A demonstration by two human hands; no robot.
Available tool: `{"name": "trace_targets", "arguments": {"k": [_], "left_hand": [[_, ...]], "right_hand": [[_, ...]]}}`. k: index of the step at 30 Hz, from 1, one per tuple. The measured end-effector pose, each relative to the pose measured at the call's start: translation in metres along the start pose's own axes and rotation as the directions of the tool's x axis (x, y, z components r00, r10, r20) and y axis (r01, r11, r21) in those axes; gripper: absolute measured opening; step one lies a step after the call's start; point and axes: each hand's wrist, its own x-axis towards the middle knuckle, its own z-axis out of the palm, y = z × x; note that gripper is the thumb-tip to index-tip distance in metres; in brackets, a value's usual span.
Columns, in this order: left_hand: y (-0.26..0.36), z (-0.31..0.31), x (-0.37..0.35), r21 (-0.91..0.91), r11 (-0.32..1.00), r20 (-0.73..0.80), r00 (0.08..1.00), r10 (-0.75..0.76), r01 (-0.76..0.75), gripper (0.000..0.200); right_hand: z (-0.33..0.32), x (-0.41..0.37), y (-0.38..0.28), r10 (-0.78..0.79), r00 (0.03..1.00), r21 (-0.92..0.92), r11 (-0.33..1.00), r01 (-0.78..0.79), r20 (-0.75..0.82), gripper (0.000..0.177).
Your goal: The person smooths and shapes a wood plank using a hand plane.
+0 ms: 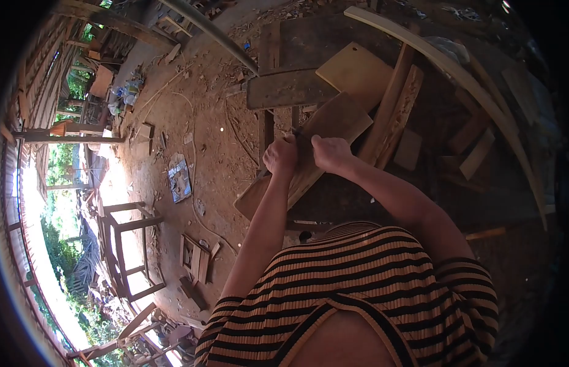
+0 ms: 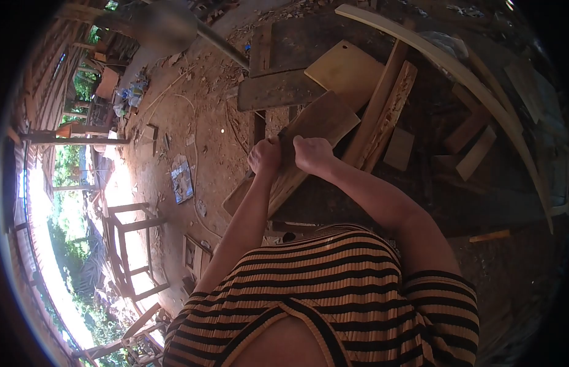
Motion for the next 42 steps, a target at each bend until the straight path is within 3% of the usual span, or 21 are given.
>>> {"name": "trace_targets", "arguments": {"k": [5, 13, 17, 19, 22, 25, 28, 31, 37, 42], "left_hand": [[-0.001, 0.001, 0.001, 0.003, 1.000, -0.011, 1.000, -0.003, 0.003, 0.051], [0.001, -0.002, -0.001, -0.009, 1.000, -0.017, 1.000, 0.023, -0.023, 0.052], [0.002, 0.000, -0.001, -0.008, 1.000, -0.018, 1.000, -0.009, 0.009, 0.052], [0.001, -0.001, 0.001, -0.004, 1.000, -0.011, 1.000, -0.016, 0.016, 0.051], [0.001, -0.001, -0.001, -0.002, 1.000, 0.012, 1.000, -0.003, 0.003, 0.051], [0.001, 0.000, -0.001, 0.028, 1.000, 0.010, 1.000, -0.005, 0.005, 0.050], [0.001, -0.002, 0.000, 0.018, 1.000, 0.006, 1.000, -0.009, 0.009, 0.050], [0.002, 0.000, -0.002, -0.004, 1.000, 0.002, 1.000, -0.007, 0.007, 0.051], [-0.001, 0.005, 0.001, 0.015, 1.000, 0.001, 1.000, 0.001, -0.001, 0.050], [-0.001, 0.005, 0.002, -0.001, 1.000, -0.013, 1.000, 0.019, -0.019, 0.050]], "right_hand": [[-0.024, -0.055, 0.006, 0.067, 0.994, -0.025, 0.998, -0.065, 0.090, 0.007], [0.010, 0.023, -0.003, -0.021, 0.999, 0.003, 1.000, 0.021, -0.041, 0.007], [-0.009, -0.023, 0.005, -0.055, 0.998, -0.023, 0.998, 0.054, -0.026, 0.007], [-0.020, -0.053, 0.010, 0.031, 0.998, -0.027, 0.999, -0.029, 0.059, 0.006], [-0.025, -0.056, 0.010, 0.041, 0.997, -0.049, 0.998, -0.037, 0.067, 0.005], [-0.005, -0.010, 0.003, -0.017, 1.000, -0.027, 0.999, 0.016, -0.022, 0.005], [0.011, 0.027, -0.004, -0.005, 1.000, -0.020, 1.000, 0.005, -0.017, 0.005], [0.005, 0.006, 0.003, -0.075, 0.995, 0.001, 0.997, 0.075, -0.064, 0.006], [-0.025, -0.057, 0.013, 0.070, 0.993, -0.022, 0.997, -0.068, 0.093, 0.007], [0.010, 0.012, 0.003, -0.026, 0.999, 0.015, 1.000, 0.027, -0.032, 0.008]]}}
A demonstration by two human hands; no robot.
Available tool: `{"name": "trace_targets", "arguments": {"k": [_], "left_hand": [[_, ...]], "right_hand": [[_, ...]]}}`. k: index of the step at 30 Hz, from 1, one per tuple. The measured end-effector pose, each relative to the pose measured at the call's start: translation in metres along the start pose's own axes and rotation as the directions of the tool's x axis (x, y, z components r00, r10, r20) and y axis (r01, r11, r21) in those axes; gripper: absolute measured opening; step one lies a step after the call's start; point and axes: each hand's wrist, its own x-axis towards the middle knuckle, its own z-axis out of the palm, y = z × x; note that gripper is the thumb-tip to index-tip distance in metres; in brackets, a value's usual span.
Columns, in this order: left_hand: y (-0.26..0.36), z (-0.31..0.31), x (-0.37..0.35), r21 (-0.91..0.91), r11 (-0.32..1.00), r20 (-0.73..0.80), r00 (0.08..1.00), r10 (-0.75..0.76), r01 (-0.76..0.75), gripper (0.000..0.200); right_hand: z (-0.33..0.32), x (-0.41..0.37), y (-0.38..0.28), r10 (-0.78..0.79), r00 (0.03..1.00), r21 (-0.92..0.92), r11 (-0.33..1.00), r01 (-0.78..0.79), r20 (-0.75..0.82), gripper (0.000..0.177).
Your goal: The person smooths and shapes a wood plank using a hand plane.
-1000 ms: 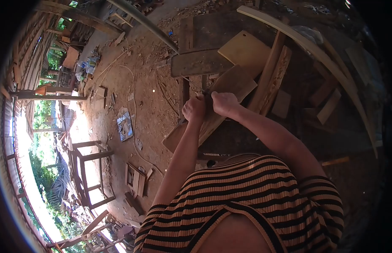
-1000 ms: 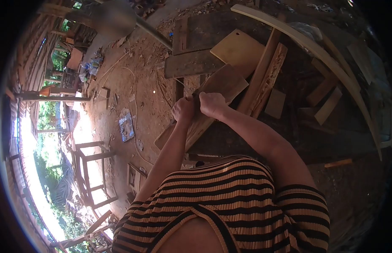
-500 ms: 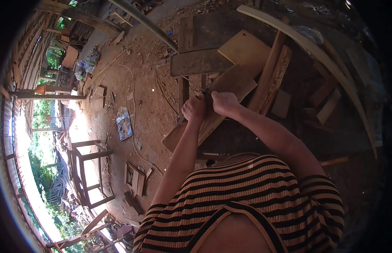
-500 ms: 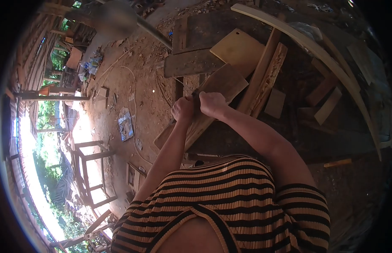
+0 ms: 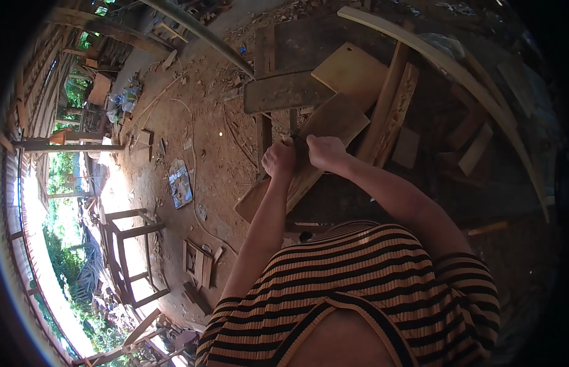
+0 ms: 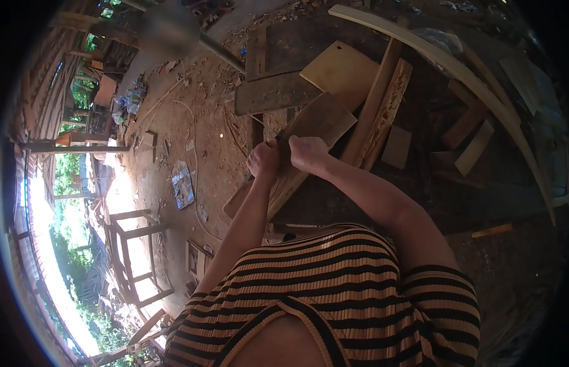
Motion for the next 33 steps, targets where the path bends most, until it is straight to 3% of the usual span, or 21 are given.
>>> {"name": "trace_targets", "arguments": {"k": [4, 8, 10, 13, 16, 19, 23, 25, 33], "left_hand": [[0.002, -0.001, -0.004, 0.012, 1.000, -0.026, 1.000, -0.001, 0.001, 0.050], [0.002, -0.004, -0.003, 0.005, 1.000, -0.018, 1.000, -0.009, 0.010, 0.050], [0.001, -0.003, -0.002, 0.008, 1.000, -0.012, 1.000, -0.002, 0.002, 0.050], [0.002, -0.004, -0.003, 0.024, 1.000, -0.025, 1.000, 0.014, -0.014, 0.050], [0.003, -0.005, -0.004, 0.025, 1.000, -0.028, 1.000, 0.004, -0.003, 0.050], [0.003, -0.003, -0.004, 0.004, 1.000, -0.034, 0.999, -0.024, 0.025, 0.049], [0.001, -0.002, -0.001, 0.006, 1.000, -0.023, 0.999, -0.027, 0.027, 0.049], [0.000, 0.000, -0.002, 0.004, 1.000, -0.021, 1.000, -0.014, 0.014, 0.049], [0.003, -0.005, -0.004, -0.008, 1.000, -0.024, 1.000, -0.013, 0.013, 0.053]], "right_hand": [[-0.003, -0.001, -0.001, -0.020, 1.000, 0.011, 1.000, 0.021, -0.022, 0.007], [-0.036, -0.060, 0.000, 0.017, 0.998, -0.013, 1.000, -0.017, 0.064, 0.006], [-0.046, -0.076, 0.000, 0.148, 0.978, -0.021, 0.989, -0.146, 0.147, 0.007], [-0.033, -0.043, -0.001, 0.041, 0.994, -0.045, 0.998, -0.036, 0.101, 0.008], [-0.011, 0.004, -0.012, 0.026, 0.999, -0.039, 0.999, -0.024, 0.045, 0.006], [-0.006, 0.007, -0.007, -0.004, 1.000, -0.026, 1.000, 0.005, 0.021, 0.004], [-0.029, -0.050, 0.002, 0.000, 0.999, -0.047, 0.999, 0.002, 0.039, 0.005], [-0.036, -0.069, 0.006, 0.057, 0.993, -0.060, 0.997, -0.051, 0.105, 0.013], [-0.003, 0.014, -0.007, -0.013, 1.000, -0.036, 0.999, 0.014, 0.023, 0.008]]}}
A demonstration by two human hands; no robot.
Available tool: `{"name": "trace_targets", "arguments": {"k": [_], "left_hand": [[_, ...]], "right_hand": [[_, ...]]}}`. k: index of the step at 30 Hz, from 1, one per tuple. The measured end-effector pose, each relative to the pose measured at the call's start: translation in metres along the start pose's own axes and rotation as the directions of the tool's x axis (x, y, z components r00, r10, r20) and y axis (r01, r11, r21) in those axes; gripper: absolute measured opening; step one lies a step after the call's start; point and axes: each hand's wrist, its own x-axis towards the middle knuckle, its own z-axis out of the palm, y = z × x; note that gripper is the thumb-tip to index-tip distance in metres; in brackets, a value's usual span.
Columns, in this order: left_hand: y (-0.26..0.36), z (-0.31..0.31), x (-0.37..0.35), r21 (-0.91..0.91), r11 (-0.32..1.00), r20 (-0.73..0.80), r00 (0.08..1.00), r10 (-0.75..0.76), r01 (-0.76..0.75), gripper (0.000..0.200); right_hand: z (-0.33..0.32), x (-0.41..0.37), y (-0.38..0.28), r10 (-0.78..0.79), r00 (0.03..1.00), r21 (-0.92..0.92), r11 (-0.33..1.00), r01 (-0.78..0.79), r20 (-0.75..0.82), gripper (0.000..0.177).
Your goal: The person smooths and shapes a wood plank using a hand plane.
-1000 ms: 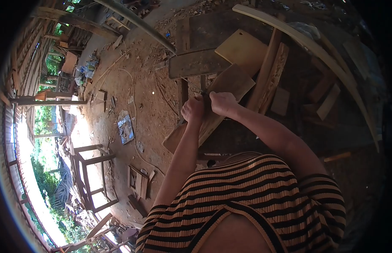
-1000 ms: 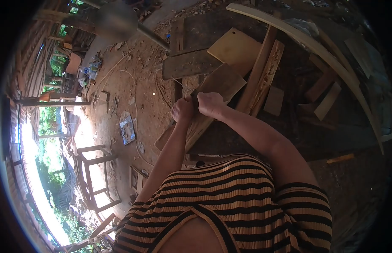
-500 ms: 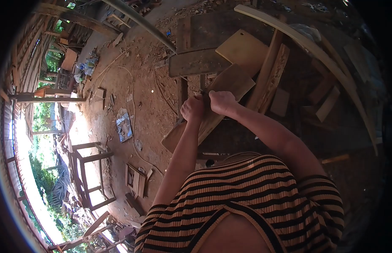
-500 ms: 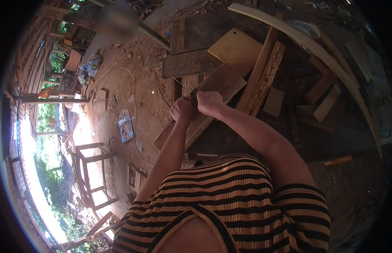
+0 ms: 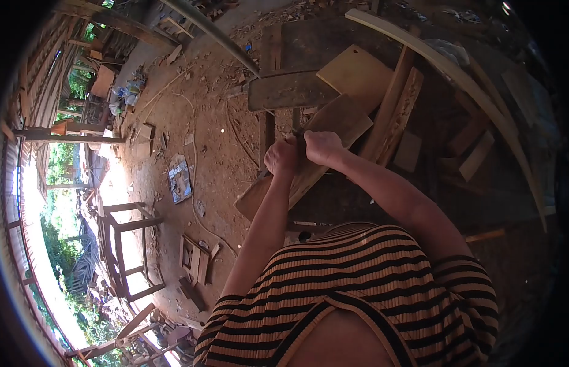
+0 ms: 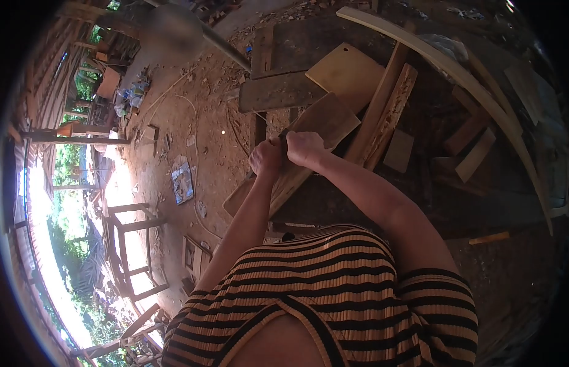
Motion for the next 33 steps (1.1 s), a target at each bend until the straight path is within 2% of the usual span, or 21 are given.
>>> {"name": "trace_targets", "arguments": {"k": [2, 5, 7, 10, 13, 15, 20, 22, 25, 30, 33], "left_hand": [[0.000, 0.002, 0.000, -0.001, 1.000, -0.001, 1.000, -0.009, 0.009, 0.053], [-0.003, 0.003, 0.002, -0.013, 1.000, 0.005, 1.000, -0.010, 0.010, 0.053], [-0.004, 0.002, 0.003, -0.021, 1.000, 0.011, 1.000, 0.007, -0.007, 0.052], [-0.001, 0.002, 0.002, -0.001, 1.000, 0.024, 1.000, 0.007, -0.007, 0.050], [-0.003, 0.004, 0.002, 0.007, 1.000, -0.021, 1.000, 0.022, -0.022, 0.048], [-0.002, 0.002, 0.002, -0.002, 1.000, 0.003, 1.000, 0.000, 0.000, 0.048], [-0.001, 0.001, 0.002, 0.003, 1.000, 0.015, 1.000, -0.022, 0.022, 0.049], [-0.002, 0.001, 0.003, -0.002, 1.000, 0.022, 1.000, -0.021, 0.021, 0.050], [0.002, 0.000, 0.002, 0.032, 0.999, 0.052, 0.998, -0.018, 0.016, 0.050], [0.002, -0.002, -0.003, 0.013, 1.000, -0.017, 1.000, 0.009, -0.009, 0.052], [0.002, -0.001, -0.002, -0.001, 1.000, -0.020, 1.000, -0.009, 0.009, 0.052]], "right_hand": [[-0.002, -0.011, 0.004, 0.000, 1.000, -0.002, 1.000, 0.000, 0.005, 0.008], [-0.030, -0.062, 0.004, 0.057, 0.995, -0.041, 0.998, -0.054, 0.083, 0.007], [-0.041, -0.084, 0.006, 0.116, 0.985, -0.005, 0.993, -0.117, 0.125, 0.006], [-0.032, -0.061, 0.008, 0.042, 0.996, -0.044, 0.998, -0.038, 0.085, 0.007], [-0.010, -0.014, 0.000, 0.014, 1.000, -0.029, 0.999, -0.013, 0.021, 0.007], [-0.004, -0.002, -0.003, 0.019, 0.999, -0.023, 1.000, -0.019, 0.028, 0.007], [-0.024, -0.054, 0.005, 0.036, 0.998, -0.037, 0.999, -0.034, 0.061, 0.007], [-0.039, -0.081, 0.007, 0.123, 0.980, -0.030, 0.992, -0.120, 0.156, 0.007], [-0.027, -0.067, 0.016, 0.045, 0.995, -0.030, 0.999, -0.042, 0.086, 0.012], [0.000, -0.005, 0.002, 0.016, 1.000, -0.022, 1.000, -0.015, 0.018, 0.009], [-0.006, -0.022, 0.005, 0.022, 1.000, -0.018, 1.000, -0.022, 0.018, 0.007]]}}
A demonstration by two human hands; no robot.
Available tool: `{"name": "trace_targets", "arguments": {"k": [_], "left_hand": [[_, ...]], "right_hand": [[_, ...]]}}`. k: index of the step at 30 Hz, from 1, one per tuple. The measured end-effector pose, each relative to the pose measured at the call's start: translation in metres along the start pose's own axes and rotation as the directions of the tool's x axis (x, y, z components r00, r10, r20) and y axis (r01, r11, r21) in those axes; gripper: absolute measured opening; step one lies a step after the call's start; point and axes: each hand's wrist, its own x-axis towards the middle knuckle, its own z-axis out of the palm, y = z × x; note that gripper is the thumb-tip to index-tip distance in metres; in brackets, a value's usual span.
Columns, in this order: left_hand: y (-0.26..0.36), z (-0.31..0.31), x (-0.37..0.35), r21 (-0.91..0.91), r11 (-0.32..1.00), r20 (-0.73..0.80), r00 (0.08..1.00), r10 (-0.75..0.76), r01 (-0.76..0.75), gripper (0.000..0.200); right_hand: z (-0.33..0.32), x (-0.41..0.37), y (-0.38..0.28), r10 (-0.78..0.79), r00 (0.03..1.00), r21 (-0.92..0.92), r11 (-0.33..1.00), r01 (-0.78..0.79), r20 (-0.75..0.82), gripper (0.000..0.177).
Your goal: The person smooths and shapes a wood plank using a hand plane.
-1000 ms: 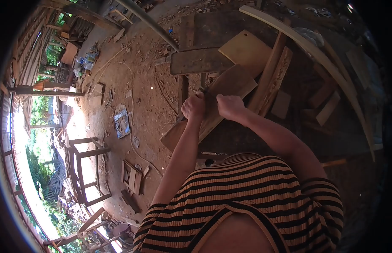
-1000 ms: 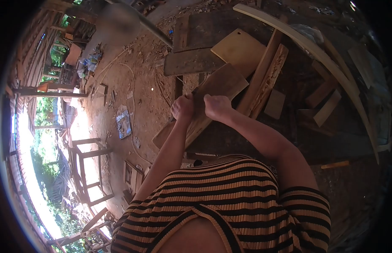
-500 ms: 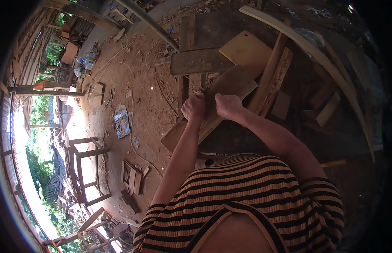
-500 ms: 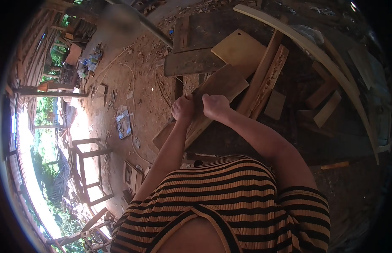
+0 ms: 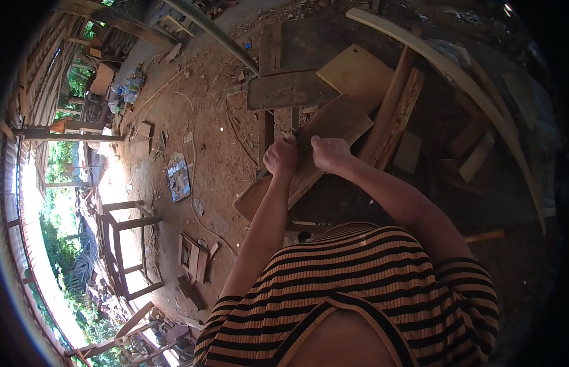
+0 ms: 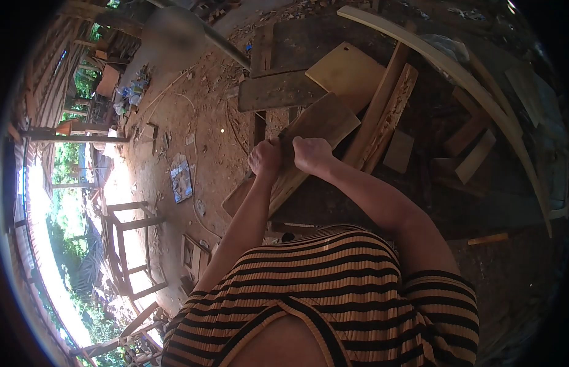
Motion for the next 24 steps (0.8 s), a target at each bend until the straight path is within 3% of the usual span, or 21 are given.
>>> {"name": "trace_targets", "arguments": {"k": [4, 7, 13, 19, 21, 24], "left_hand": [[-0.005, 0.006, 0.004, 0.014, 1.000, 0.015, 1.000, -0.009, 0.009, 0.051], [-0.005, 0.008, 0.005, 0.007, 0.999, -0.004, 0.999, 0.032, -0.032, 0.051], [-0.004, 0.004, 0.004, 0.012, 1.000, -0.003, 1.000, 0.016, -0.016, 0.051], [-0.005, 0.006, 0.004, -0.009, 1.000, -0.015, 1.000, 0.002, -0.003, 0.051], [-0.005, 0.007, 0.006, -0.003, 1.000, -0.018, 1.000, 0.019, -0.019, 0.050], [-0.004, 0.005, 0.004, 0.005, 1.000, -0.011, 1.000, 0.024, -0.024, 0.051]], "right_hand": [[-0.024, -0.063, 0.009, 0.043, 0.998, -0.006, 0.999, -0.043, 0.056, 0.008], [-0.028, -0.060, 0.012, 0.030, 0.998, -0.038, 0.999, -0.028, 0.056, 0.007], [0.007, 0.021, -0.007, -0.025, 0.997, 0.011, 1.000, 0.026, -0.073, 0.006], [-0.023, -0.047, 0.004, -0.020, 1.000, -0.021, 1.000, 0.020, 0.010, 0.006], [-0.034, -0.069, 0.005, 0.060, 0.995, -0.021, 0.998, -0.059, 0.079, 0.007], [-0.028, -0.047, 0.007, 0.008, 0.998, -0.039, 0.999, -0.006, 0.055, 0.007]]}}
